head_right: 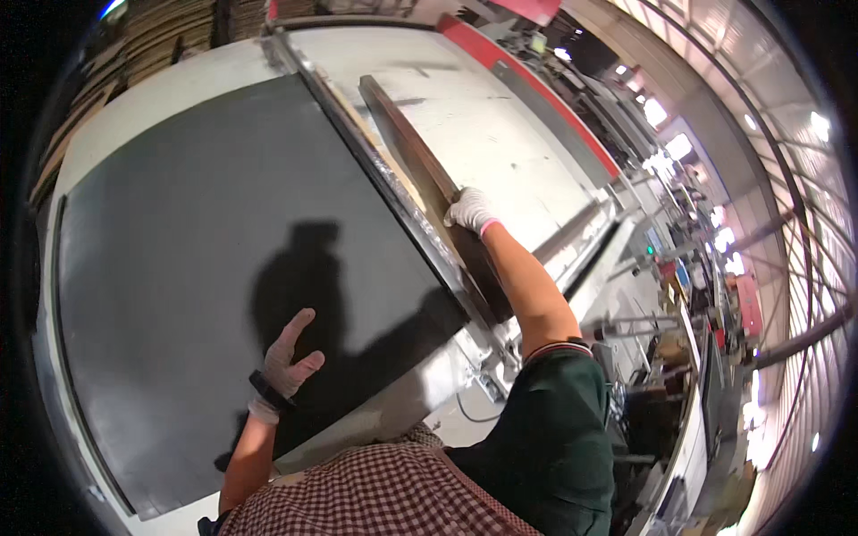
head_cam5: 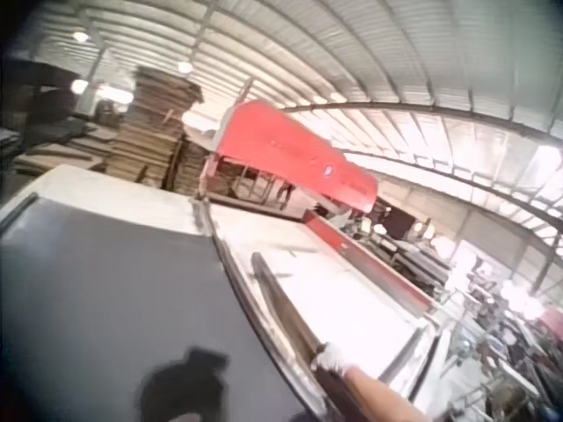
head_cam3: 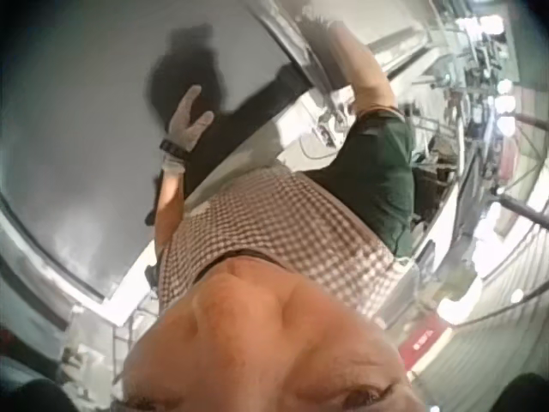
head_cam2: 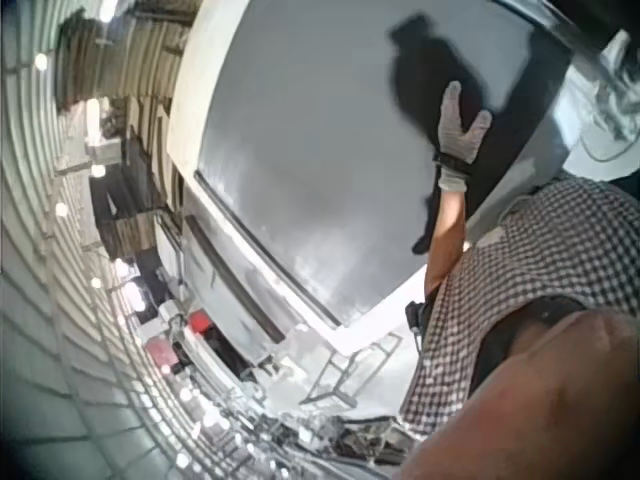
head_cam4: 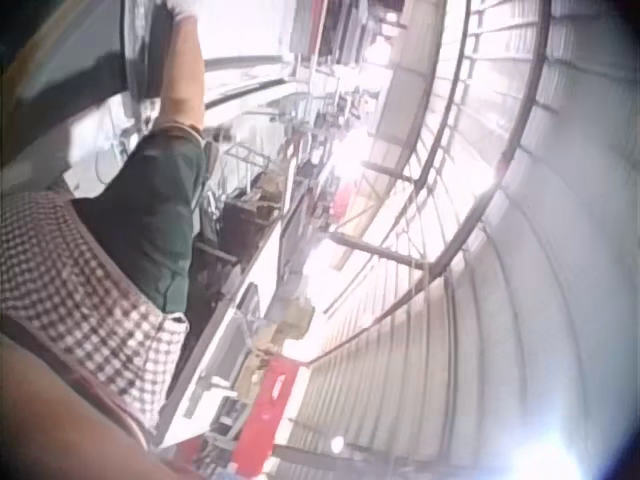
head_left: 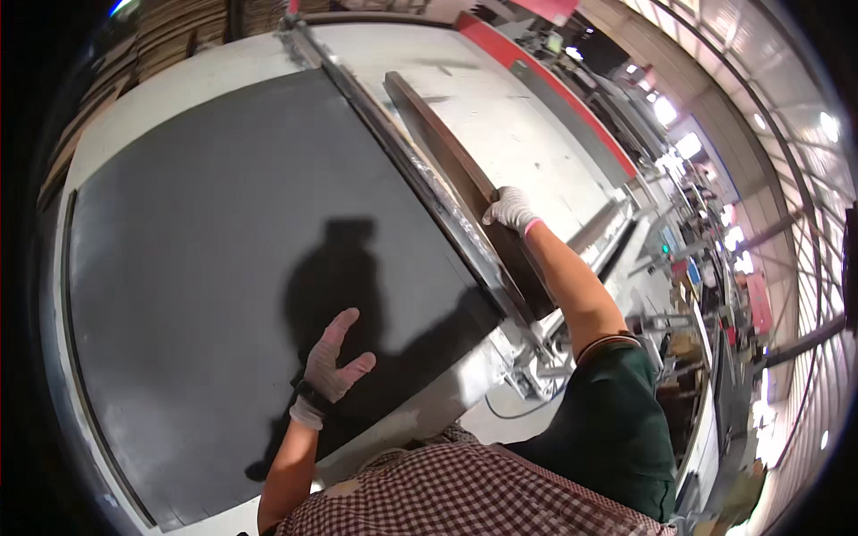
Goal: Assembling and finishing insulation panels by attaching metal borders and trimming materials.
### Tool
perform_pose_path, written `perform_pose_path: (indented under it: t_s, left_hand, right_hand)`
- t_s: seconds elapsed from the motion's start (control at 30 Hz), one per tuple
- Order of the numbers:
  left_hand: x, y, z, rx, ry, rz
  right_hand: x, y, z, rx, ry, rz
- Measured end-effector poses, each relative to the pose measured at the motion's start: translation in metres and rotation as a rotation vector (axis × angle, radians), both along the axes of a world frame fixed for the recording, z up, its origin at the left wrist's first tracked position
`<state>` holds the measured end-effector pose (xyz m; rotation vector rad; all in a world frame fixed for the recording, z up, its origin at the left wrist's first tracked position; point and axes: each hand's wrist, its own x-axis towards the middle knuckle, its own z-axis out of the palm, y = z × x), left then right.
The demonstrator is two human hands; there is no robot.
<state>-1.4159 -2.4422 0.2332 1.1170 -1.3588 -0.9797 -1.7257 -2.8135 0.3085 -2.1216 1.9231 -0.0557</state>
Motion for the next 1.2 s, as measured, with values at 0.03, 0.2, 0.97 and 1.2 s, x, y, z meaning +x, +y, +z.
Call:
perform_pose_path:
  t_s: [0.03,0.2,0.97,1.2]
  left_hand:
    - [0.001,-0.005,0.005,0.013,-0.194,0.052]
    - [-0.025,-0.057,0.007,0.043,-0.575,0.101]
    - [-0.172,-0.213,-0.054,-0.079,-1.040,-0.326]
    - [-0.173,-0.221,-0.049,-0.086,-1.035,-0.369]
  right_hand:
    - [0.001,-0.028,-0.017,0.081,-0.095,0.027]
    - [-0.038,-0.151,-0.107,-0.088,0.056,0.009]
    - [0.028,-0.055,-0.077,-0.033,0.168,0.244]
    - [0.007,-0.145,-0.027,0.476,-1.279,0.065]
